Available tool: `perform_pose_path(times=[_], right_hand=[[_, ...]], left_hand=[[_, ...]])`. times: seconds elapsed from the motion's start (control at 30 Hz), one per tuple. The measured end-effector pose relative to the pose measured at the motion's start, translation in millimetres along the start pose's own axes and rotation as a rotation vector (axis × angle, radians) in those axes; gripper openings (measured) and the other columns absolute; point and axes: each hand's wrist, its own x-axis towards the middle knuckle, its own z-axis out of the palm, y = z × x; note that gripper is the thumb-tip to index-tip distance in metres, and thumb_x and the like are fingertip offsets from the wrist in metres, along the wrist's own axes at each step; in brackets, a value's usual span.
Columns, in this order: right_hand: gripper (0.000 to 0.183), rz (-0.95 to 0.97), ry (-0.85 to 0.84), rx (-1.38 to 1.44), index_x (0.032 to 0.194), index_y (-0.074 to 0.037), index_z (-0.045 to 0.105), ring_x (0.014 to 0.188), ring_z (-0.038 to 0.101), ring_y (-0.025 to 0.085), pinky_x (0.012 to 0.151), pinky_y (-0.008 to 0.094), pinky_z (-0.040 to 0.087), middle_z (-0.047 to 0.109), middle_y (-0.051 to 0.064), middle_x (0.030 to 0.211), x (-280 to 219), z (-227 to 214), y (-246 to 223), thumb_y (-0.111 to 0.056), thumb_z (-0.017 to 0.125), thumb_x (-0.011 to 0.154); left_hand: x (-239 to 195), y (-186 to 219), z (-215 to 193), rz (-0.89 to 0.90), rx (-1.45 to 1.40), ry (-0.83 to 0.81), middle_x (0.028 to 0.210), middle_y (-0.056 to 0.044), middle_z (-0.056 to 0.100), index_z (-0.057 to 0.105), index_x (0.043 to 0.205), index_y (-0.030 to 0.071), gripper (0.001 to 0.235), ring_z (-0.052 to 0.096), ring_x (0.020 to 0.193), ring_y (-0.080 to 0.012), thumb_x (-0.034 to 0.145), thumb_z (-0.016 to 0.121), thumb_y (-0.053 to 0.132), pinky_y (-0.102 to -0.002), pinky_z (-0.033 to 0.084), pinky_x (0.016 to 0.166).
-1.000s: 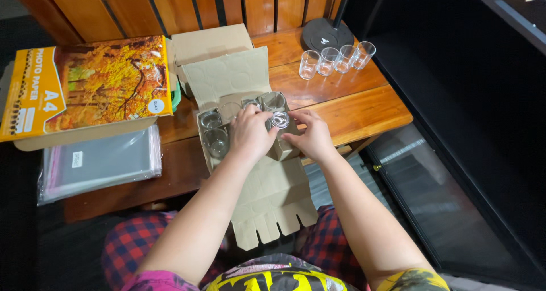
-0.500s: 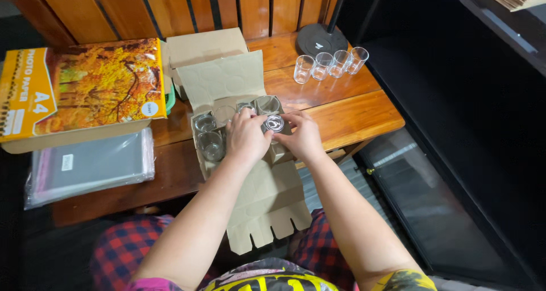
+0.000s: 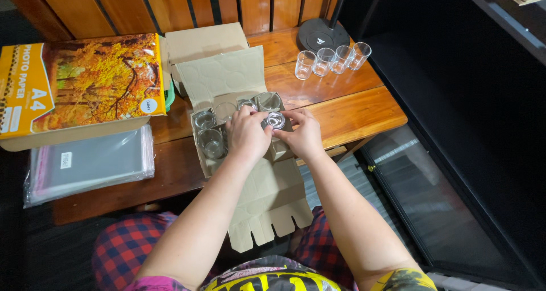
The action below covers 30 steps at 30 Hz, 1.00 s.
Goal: The person opens a cardboard box containing small clear glasses and removes them one by one, placing them on a wooden table. After all glasses are removed, the person closes the box and moves a package of photo paper to a shelf.
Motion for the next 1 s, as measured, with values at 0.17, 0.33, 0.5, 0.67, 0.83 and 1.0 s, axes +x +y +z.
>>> perform_pose_path(times=[0.17,0.33,0.5,0.67,0.83,1.0], right_hand=[[0.059,0.018,-0.007,0.050,0.117,-0.020,0.080,0.094,0.071,0.016,0.077,0.025,0.060,0.067,0.003,0.106,-3.5,-3.8,-6.4,-0.027,0.097,0.061],[0.060,0.024,0.003,0.100,0.117,-0.018,0.080,0.095,0.071,0.017,0.074,0.024,0.061,0.067,0.005,0.107,-3.8,-2.0,-4.3,-0.023,0.097,0.060],[0.061,0.065,0.018,0.151,0.117,-0.018,0.080,0.101,0.070,0.017,0.078,0.023,0.062,0.066,0.004,0.111,-5.7,-8.1,-13.1,-0.025,0.099,0.060],[0.060,0.112,0.068,0.275,0.116,-0.019,0.079,0.081,0.068,0.011,0.068,0.021,0.061,0.067,0.002,0.107,-7.4,-14.1,-28.4,-0.024,0.101,0.061],[0.057,0.133,0.096,0.563,0.120,-0.012,0.075,0.070,0.070,0.006,0.062,0.020,0.061,0.069,0.001,0.098,-10.3,-29.9,-53.3,-0.011,0.097,0.067],[0.051,-0.032,0.197,0.855,0.121,-0.002,0.071,0.098,0.068,0.009,0.078,0.021,0.061,0.075,0.006,0.105,-14.5,-36.0,-57.9,0.002,0.091,0.074]], left_hand=[[0.8,-3.6,2.4,-0.006,-0.006,0.005,0.121,-0.001,0.058,0.077,0.118,0.024,0.032,0.057,0.119,-0.0270,0.087,0.075,0.029,-0.048,0.044,0.101],[2.0,-5.6,4.7,-0.010,-0.018,0.014,0.119,-0.001,0.058,0.077,0.117,0.027,0.028,0.057,0.120,-0.0275,0.090,0.073,0.030,-0.048,0.045,0.100],[1.4,-3.0,1.3,-0.026,-0.051,0.012,0.119,-0.001,0.059,0.075,0.119,0.029,0.028,0.057,0.121,-0.0288,0.092,0.070,0.030,-0.050,0.045,0.101],[7.5,0.8,0.4,-0.057,-0.305,0.031,0.116,-0.003,0.062,0.075,0.121,0.026,0.029,0.060,0.117,-0.0273,0.098,0.061,0.015,-0.044,0.048,0.099],[9.0,7.2,1.3,0.014,-0.600,0.099,0.107,-0.010,0.066,0.075,0.121,0.016,0.027,0.068,0.106,-0.0294,0.096,0.068,0.008,-0.042,0.055,0.093],[9.1,16.1,4.4,-0.262,-0.911,-0.027,0.112,-0.012,0.070,0.068,0.129,0.008,0.053,0.069,0.105,-0.0206,0.094,0.076,0.047,-0.033,0.060,0.084]])
